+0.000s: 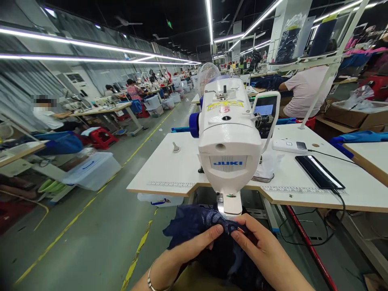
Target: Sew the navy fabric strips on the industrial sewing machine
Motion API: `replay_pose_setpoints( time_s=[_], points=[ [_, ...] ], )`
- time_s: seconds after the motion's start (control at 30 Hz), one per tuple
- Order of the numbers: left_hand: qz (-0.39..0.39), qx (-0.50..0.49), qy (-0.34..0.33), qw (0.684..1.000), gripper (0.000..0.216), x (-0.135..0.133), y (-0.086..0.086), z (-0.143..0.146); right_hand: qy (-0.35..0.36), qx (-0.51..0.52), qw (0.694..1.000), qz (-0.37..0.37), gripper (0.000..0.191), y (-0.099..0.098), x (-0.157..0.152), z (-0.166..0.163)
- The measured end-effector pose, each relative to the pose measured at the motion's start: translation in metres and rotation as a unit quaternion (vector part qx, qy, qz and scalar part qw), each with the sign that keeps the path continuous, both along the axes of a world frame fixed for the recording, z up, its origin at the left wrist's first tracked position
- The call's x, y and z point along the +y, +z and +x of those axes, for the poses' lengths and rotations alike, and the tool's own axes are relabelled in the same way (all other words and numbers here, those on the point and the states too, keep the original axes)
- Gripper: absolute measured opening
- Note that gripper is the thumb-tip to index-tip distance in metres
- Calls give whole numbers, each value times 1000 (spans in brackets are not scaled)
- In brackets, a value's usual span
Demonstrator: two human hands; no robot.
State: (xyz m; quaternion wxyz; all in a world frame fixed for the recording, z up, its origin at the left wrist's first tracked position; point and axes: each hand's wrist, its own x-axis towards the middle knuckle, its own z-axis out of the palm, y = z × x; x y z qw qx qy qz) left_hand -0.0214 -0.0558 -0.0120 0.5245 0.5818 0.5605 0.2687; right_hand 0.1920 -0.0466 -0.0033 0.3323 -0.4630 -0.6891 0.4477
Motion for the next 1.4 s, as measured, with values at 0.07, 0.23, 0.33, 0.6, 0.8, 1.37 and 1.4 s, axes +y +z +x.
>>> replay_pose_setpoints(
  time_s=[0.07, 0.23, 0.33, 0.6, 0.8, 1.37, 1.4],
  points=[
    [-3, 28, 26, 999, 54, 2, -5, -2, 1, -12, 1000, -17, 34, 5, 1, 3],
    [-11, -20, 25, 999, 51, 5, -6, -3, 19, -43, 999, -23, 36, 14, 5, 5],
    [-1, -35, -4, 999, 49, 5, 5, 0, 64, -49, 997, 2, 37, 13, 7, -2],
    [-10, -139, -43, 989, 47, 19, 22, 8, 40, -104, 992, 55, 29, 4, 17, -4],
    [-60, -254, 16, 965, 43, 34, 1, 9, 67, -113, 963, 235, 16, -1, 41, 3],
    [-52, -314, 48, 947, 43, 47, 2, 22, 19, -311, 824, 473, 32, 13, 57, 0],
    [-42, -308, 33, 950, 43, 46, 2, 21, 5, -319, 807, 498, 34, 13, 57, -2]
  ],
)
